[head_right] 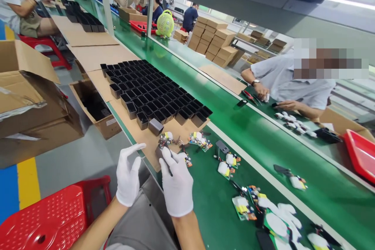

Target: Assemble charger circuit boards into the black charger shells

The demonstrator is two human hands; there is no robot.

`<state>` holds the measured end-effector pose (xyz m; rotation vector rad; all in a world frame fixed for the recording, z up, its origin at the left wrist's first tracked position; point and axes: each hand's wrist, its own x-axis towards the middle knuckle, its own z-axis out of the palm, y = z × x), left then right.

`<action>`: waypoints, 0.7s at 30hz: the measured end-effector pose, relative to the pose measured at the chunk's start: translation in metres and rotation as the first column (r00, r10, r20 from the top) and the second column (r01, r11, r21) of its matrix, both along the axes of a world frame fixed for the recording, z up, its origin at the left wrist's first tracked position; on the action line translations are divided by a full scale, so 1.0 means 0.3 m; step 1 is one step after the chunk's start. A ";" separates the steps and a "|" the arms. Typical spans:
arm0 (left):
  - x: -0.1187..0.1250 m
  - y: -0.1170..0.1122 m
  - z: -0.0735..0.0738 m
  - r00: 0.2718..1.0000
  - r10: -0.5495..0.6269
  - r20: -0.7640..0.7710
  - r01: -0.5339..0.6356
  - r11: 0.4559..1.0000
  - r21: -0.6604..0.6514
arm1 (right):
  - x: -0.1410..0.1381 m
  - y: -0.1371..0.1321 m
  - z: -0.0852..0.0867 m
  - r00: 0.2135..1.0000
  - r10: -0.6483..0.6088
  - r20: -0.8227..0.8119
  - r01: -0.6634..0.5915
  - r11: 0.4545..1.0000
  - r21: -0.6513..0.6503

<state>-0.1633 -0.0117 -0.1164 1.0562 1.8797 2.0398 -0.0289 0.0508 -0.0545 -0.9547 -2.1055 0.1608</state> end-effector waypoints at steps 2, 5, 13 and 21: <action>-0.002 0.005 0.000 1.000 0.012 0.012 -0.012 1.000 -0.002 | 0.009 0.000 0.085 0.998 -0.015 -0.058 0.018 0.999 0.049; -0.008 0.008 -0.012 0.997 0.045 0.065 -0.046 0.999 0.018 | 0.007 0.005 0.124 0.994 -0.037 -0.104 0.046 0.995 0.085; -0.012 -0.007 -0.036 0.994 0.078 0.076 -0.079 0.997 0.010 | -0.016 0.002 -0.131 0.999 0.037 0.035 -0.033 0.992 -0.121; 0.029 0.042 0.000 0.922 -0.111 -0.371 -0.006 0.955 -0.298 | 0.014 0.012 -0.053 0.996 0.088 -0.027 -0.092 0.971 -0.222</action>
